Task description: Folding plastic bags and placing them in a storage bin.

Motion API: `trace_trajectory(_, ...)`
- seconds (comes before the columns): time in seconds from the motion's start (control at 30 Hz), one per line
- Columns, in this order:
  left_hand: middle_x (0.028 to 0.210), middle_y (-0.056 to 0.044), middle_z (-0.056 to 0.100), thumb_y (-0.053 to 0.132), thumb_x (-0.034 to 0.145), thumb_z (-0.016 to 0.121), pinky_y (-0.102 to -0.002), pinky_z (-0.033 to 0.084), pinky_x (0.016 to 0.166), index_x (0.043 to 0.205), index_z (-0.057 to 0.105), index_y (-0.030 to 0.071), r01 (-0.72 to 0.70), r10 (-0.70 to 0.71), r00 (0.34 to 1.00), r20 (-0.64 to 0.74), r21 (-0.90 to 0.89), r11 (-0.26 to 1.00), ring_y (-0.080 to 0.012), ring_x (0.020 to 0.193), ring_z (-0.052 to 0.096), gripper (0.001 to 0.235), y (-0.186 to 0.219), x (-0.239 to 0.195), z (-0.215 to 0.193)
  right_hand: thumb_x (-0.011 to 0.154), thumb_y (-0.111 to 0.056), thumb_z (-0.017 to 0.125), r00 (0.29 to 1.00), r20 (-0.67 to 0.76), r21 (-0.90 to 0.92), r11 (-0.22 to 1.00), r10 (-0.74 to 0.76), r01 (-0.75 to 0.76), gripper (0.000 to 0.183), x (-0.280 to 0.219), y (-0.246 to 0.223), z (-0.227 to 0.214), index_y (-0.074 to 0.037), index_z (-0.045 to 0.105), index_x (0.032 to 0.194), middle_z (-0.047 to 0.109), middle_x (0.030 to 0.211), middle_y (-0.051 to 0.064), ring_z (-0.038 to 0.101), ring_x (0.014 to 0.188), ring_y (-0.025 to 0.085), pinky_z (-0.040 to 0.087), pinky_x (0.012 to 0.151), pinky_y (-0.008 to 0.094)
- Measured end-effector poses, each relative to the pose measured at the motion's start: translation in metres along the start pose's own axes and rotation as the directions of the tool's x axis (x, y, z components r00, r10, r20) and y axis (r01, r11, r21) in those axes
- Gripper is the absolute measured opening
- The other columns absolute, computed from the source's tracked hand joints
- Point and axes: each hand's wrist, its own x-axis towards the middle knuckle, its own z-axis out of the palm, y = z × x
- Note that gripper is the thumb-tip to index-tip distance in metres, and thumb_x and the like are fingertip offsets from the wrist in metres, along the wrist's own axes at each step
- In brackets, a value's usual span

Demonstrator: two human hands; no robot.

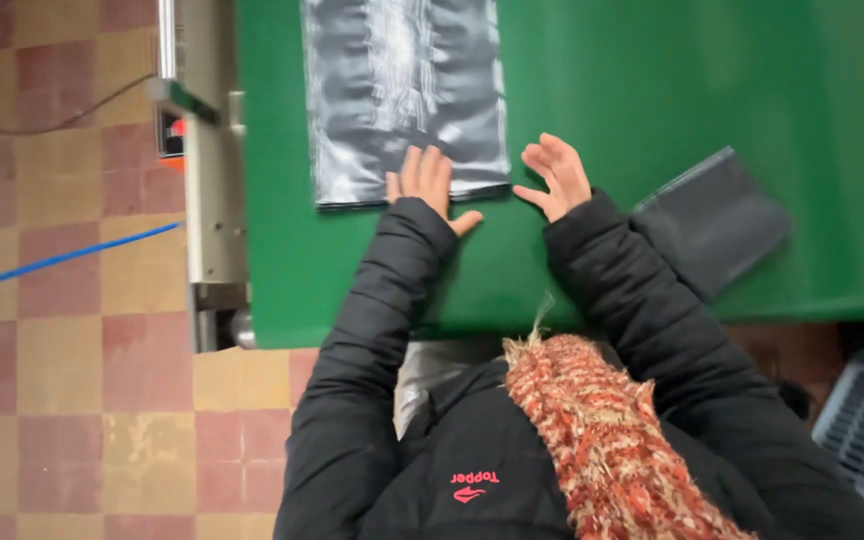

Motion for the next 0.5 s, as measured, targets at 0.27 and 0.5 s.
trace_trajectory(0.27, 0.135, -0.003, 0.057, 0.046, 0.095, 0.067, -0.058, 0.045, 0.100, 0.127, 0.060, 0.018, -0.024, 0.026, 0.980, -0.196, 0.013, 1.000, -0.0310, 0.131, 0.050, 0.043, -0.027, 0.027, 0.052, 0.075, -0.014, 0.082, 0.849, 0.450, -0.758, 0.385, -0.276, 0.527, 0.083, 0.064, 0.004, 0.079, -0.003, 0.042, 0.147, 0.050, 0.145, 0.021, 0.045, 0.136, 0.041, 0.036, 0.113, 0.050)
trace_trajectory(0.5, 0.110, -0.004, 0.066, 0.045, 0.088, 0.070, -0.051, 0.053, 0.081, 0.111, 0.063, 0.012, -0.169, 0.129, 0.927, -0.352, -0.085, 0.982, -0.0302, 0.107, 0.059, 0.041, -0.042, 0.013, 0.016, 0.081, -0.004, 0.078, 0.818, 0.543, -0.840, -0.133, -0.190, 0.526, 0.027, 0.054, -0.015, 0.096, -0.006, 0.067, 0.106, 0.069, 0.105, 0.015, 0.065, 0.104, 0.037, 0.052, 0.094, 0.044)
